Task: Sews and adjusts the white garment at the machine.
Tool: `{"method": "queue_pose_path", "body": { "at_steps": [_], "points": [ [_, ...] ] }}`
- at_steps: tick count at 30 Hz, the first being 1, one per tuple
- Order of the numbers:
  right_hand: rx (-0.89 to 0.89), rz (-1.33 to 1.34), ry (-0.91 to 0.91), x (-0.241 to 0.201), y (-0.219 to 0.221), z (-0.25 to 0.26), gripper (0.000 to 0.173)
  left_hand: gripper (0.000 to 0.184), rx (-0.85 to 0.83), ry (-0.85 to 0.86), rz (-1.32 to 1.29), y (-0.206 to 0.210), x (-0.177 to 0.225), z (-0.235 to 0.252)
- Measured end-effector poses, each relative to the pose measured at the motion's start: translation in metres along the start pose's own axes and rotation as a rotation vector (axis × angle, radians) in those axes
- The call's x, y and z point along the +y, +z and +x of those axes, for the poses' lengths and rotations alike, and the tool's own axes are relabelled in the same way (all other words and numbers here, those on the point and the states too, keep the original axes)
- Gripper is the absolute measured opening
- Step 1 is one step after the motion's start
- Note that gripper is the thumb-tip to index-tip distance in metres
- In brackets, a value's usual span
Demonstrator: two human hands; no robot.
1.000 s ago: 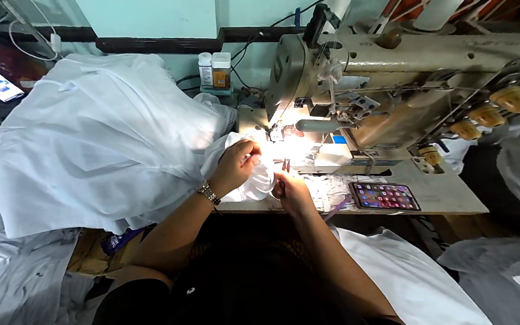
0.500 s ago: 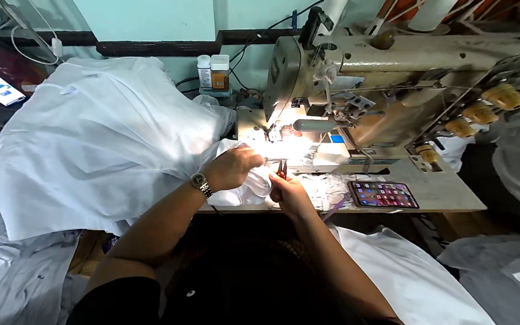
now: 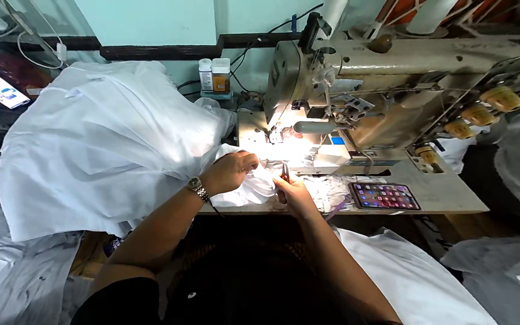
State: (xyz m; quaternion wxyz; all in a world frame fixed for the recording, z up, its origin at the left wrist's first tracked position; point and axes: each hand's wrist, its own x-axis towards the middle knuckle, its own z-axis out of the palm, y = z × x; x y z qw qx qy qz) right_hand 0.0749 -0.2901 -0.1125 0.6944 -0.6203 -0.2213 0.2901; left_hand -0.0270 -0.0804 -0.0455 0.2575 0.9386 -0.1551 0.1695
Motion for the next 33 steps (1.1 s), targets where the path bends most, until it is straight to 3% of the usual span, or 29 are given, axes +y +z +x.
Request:
{"method": "queue_pose_path", "body": {
  "at_steps": [2, 6, 11, 15, 21, 24, 29, 33],
  "points": [
    [0.084, -0.193, -0.086, 0.001, 0.001, -0.001, 0.010, 0.016, 0.072, -0.030, -0.126, -0.002, 0.004, 0.000],
    [0.250, -0.457, -0.478, -0.007, 0.011, -0.009, 0.013, 0.015, 0.220, -0.041, -0.229, -0.002, 0.009, 0.001],
    [0.153, -0.538, -0.626, -0.022, 0.025, -0.011, 0.013, 0.013, 0.322, -0.085, -0.317, 0.006, 0.011, 0.000],
    [0.155, -0.678, -0.642, -0.021, 0.033, 0.001, 0.016, 0.013, 0.346, -0.093, -0.344, 0.009, 0.013, 0.000],
    [0.141, -0.679, -0.653, -0.018, 0.042, 0.012, 0.012, 0.010, 0.369, -0.092, -0.349, 0.008, 0.026, -0.002],
    [0.093, -0.580, -0.586, -0.018, 0.039, 0.015, 0.009, 0.011, 0.384, -0.091, -0.344, 0.009, 0.022, -0.003],
    [-0.069, -0.197, -0.336, -0.028, 0.029, 0.009, 0.011, 0.015, 0.441, -0.073, -0.204, 0.007, 0.010, -0.002],
    [-0.040, -0.297, -0.397, -0.033, 0.030, 0.009, 0.007, 0.015, 0.431, -0.074, -0.209, 0.004, 0.012, -0.001]
  ]
}}
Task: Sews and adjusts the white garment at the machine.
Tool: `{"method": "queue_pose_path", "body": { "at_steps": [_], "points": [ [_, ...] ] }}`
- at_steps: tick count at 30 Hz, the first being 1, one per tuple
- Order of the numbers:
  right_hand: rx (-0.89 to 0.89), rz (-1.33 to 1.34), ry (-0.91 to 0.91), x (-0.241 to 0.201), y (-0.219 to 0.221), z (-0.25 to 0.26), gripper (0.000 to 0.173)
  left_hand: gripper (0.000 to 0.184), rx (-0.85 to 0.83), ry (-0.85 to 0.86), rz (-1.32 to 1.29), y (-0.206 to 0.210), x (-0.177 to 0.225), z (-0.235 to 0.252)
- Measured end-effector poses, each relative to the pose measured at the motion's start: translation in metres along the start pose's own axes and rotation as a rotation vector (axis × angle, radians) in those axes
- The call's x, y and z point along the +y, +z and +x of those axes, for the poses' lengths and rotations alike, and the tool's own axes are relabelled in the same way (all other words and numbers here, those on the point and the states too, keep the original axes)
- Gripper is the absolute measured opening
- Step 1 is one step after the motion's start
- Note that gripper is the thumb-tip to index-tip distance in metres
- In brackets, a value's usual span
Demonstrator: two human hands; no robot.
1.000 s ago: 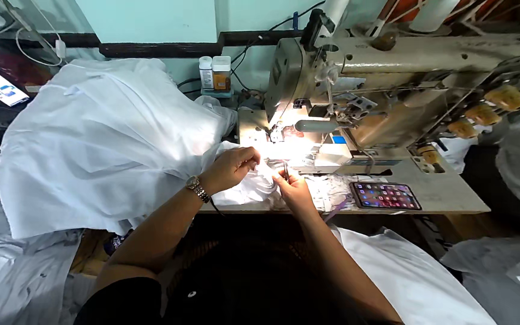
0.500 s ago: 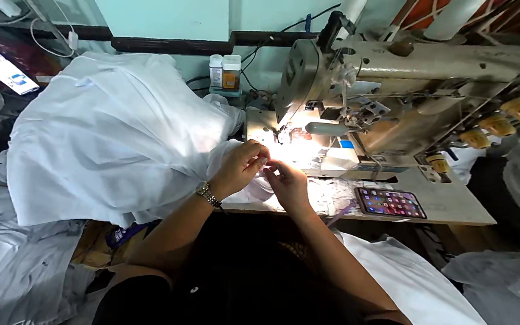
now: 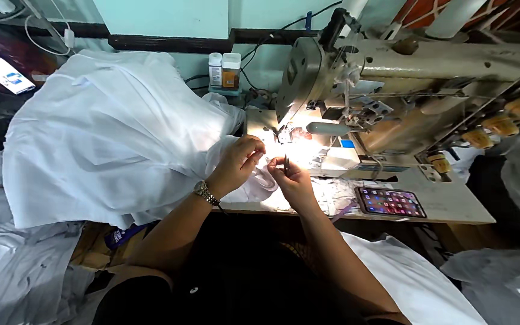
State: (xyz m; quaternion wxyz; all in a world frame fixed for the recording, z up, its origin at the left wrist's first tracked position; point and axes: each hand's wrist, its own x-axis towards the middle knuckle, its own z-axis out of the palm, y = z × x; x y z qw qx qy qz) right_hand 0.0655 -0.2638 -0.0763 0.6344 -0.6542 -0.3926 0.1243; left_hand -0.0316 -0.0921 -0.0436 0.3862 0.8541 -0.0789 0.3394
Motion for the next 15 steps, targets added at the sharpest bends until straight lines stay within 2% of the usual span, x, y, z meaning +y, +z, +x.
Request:
{"method": "queue_pose_path", "body": {
  "at_steps": [5, 10, 12, 15],
  "points": [
    [0.042, -0.197, -0.121, 0.004, 0.011, 0.003, 0.015, 0.014, -0.019, 0.005, -0.012, 0.000, 0.007, 0.002],
    [0.056, -0.241, -0.160, 0.008, 0.016, 0.008, 0.008, 0.013, -0.022, 0.018, -0.026, -0.002, 0.009, 0.002],
    [0.025, -0.187, -0.123, 0.005, 0.012, 0.008, 0.009, 0.015, 0.006, 0.044, 0.063, -0.005, 0.010, 0.002],
    [0.022, -0.099, -0.057, 0.001, 0.005, 0.004, 0.009, 0.026, -0.011, 0.080, 0.394, -0.015, 0.007, 0.007]
  ]
}}
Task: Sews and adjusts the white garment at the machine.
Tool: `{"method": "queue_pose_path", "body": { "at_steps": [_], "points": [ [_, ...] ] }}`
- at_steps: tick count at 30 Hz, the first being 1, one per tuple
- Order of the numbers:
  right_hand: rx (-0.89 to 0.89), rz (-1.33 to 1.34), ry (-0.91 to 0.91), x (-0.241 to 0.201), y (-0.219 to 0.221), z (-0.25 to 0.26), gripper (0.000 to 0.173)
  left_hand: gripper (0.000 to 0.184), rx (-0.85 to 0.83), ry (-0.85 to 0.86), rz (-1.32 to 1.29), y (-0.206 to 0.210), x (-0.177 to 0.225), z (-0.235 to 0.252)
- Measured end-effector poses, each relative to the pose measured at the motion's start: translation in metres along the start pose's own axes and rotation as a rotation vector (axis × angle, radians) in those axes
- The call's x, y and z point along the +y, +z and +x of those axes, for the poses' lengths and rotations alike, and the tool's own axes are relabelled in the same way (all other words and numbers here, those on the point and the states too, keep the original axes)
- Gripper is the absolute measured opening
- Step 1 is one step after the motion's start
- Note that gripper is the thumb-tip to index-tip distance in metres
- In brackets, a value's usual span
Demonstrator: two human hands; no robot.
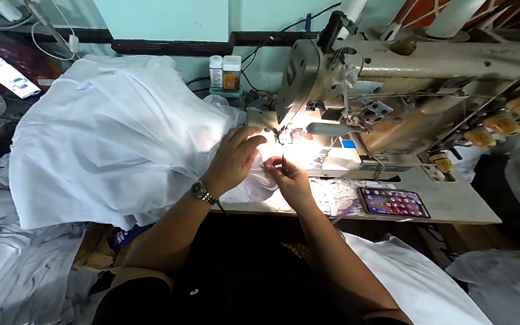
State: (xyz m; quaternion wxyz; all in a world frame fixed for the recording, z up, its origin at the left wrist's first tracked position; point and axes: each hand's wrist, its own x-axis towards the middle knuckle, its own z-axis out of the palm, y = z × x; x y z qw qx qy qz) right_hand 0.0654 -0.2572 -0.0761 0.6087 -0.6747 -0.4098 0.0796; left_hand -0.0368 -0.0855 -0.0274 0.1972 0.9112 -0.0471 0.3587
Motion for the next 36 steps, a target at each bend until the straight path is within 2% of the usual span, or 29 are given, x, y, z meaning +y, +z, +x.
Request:
{"method": "queue_pose_path", "body": {
  "at_steps": [3, 5, 8, 11, 13, 15, 18, 19, 22, 24, 31, 36],
  "points": [
    [0.026, 0.022, 0.019, -0.002, -0.003, -0.002, 0.008, 0.040, -0.177, -0.082, 0.245, -0.002, -0.014, 0.007],
    [0.036, 0.022, 0.020, -0.004, -0.005, -0.001, 0.008, 0.031, -0.253, -0.127, 0.217, 0.002, -0.025, 0.009],
    [0.051, 0.027, 0.009, -0.003, -0.007, -0.001, 0.008, 0.021, -0.259, -0.105, 0.025, 0.002, -0.028, 0.010],
    [0.068, 0.052, 0.020, -0.002, -0.008, -0.001, 0.008, 0.012, -0.281, -0.189, -0.274, -0.005, -0.018, 0.014],
    [0.076, 0.054, 0.022, -0.004, -0.009, 0.000, 0.009, 0.012, -0.292, -0.233, -0.356, -0.005, -0.014, 0.015],
    [0.068, 0.043, 0.011, -0.004, -0.010, 0.000, 0.009, 0.022, -0.319, -0.255, -0.390, -0.002, -0.013, 0.016],
    [0.060, 0.031, 0.004, -0.005, -0.011, 0.000, 0.009, 0.049, -0.427, -0.285, -0.401, -0.002, -0.014, 0.017],
    [0.061, 0.034, 0.001, -0.004, -0.011, 0.001, 0.009, 0.048, -0.448, -0.290, -0.380, -0.002, -0.014, 0.018],
    [0.067, 0.053, 0.006, -0.005, -0.012, 0.001, 0.009, 0.025, -0.444, -0.274, -0.329, -0.001, -0.015, 0.017],
    [0.061, 0.092, 0.015, -0.006, -0.013, 0.001, 0.009, 0.018, -0.415, -0.279, -0.328, 0.002, -0.016, 0.015],
    [0.038, 0.295, 0.017, -0.008, -0.013, 0.003, 0.016, 0.022, -0.391, -0.353, -0.428, 0.008, -0.021, 0.014],
    [0.027, 0.218, -0.042, -0.008, -0.008, 0.012, 0.011, 0.023, -0.440, -0.332, -0.450, 0.009, -0.020, 0.015]
  ]
}}
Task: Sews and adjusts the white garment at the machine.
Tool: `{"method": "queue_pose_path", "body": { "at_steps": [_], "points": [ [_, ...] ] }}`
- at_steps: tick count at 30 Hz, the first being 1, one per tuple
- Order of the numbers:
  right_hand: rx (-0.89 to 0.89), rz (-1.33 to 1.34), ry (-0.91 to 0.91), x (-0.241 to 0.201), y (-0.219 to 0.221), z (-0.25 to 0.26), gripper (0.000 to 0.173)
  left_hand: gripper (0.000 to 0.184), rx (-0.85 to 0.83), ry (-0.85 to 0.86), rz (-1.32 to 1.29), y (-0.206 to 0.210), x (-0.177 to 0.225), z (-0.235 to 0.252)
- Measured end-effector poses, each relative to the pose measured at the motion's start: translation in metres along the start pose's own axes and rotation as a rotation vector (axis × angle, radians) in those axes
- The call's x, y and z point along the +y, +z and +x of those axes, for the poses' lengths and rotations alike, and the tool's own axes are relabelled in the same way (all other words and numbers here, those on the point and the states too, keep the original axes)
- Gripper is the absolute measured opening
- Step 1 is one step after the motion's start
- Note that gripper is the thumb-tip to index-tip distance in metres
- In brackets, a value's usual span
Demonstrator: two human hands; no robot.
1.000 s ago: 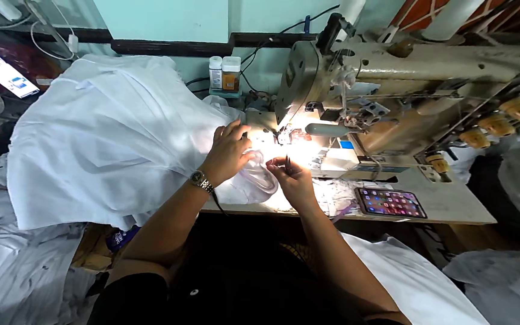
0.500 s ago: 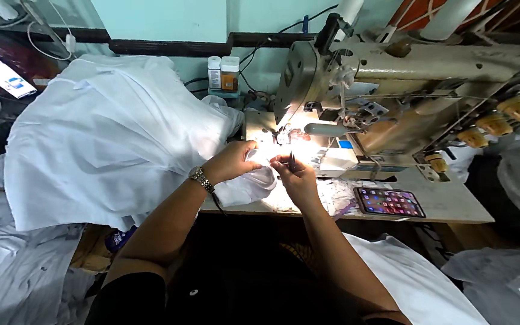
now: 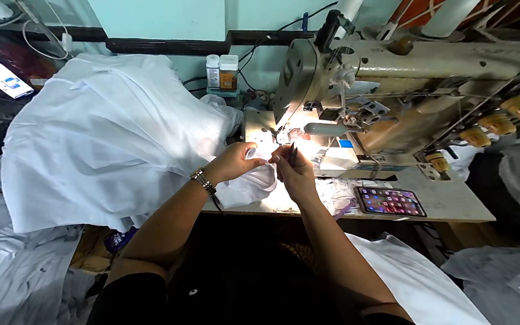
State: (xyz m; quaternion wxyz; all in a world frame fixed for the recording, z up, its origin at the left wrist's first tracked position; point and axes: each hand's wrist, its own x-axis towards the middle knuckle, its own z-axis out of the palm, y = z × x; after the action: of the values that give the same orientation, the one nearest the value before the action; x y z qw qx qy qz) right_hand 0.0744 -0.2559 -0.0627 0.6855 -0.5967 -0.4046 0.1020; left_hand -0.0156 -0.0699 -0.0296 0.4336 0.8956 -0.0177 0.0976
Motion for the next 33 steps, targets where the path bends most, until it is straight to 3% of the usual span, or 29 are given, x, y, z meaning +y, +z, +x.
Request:
{"method": "queue_pose_path", "body": {
  "at_steps": [6, 11, 19, 22, 25, 27, 33],
  "points": [
    [-0.030, -0.110, -0.031, 0.004, 0.003, 0.003, 0.011, 0.019, 0.094, 0.025, 0.030, 0.007, 0.009, -0.011],
    [-0.082, -0.381, -0.017, 0.005, 0.003, -0.006, 0.010, 0.016, 0.179, 0.064, 0.206, 0.011, 0.010, -0.013],
    [-0.168, -0.382, 0.078, 0.021, -0.018, -0.027, 0.011, 0.015, 0.196, 0.016, 0.325, 0.010, 0.002, -0.016],
    [-0.163, -0.354, 0.111, 0.012, -0.020, -0.027, 0.010, 0.018, 0.126, 0.023, 0.268, 0.010, -0.001, -0.016],
    [-0.117, -0.252, 0.077, 0.002, -0.023, -0.024, 0.011, 0.037, -0.034, -0.017, 0.218, 0.005, 0.005, -0.015],
    [-0.084, -0.177, 0.061, -0.006, -0.022, -0.023, 0.012, 0.031, -0.066, -0.016, 0.214, 0.003, 0.008, -0.017],
    [-0.043, 0.038, 0.059, -0.014, -0.014, -0.019, 0.015, 0.017, 0.045, 0.072, 0.205, 0.011, 0.008, -0.019]
  ]
}}
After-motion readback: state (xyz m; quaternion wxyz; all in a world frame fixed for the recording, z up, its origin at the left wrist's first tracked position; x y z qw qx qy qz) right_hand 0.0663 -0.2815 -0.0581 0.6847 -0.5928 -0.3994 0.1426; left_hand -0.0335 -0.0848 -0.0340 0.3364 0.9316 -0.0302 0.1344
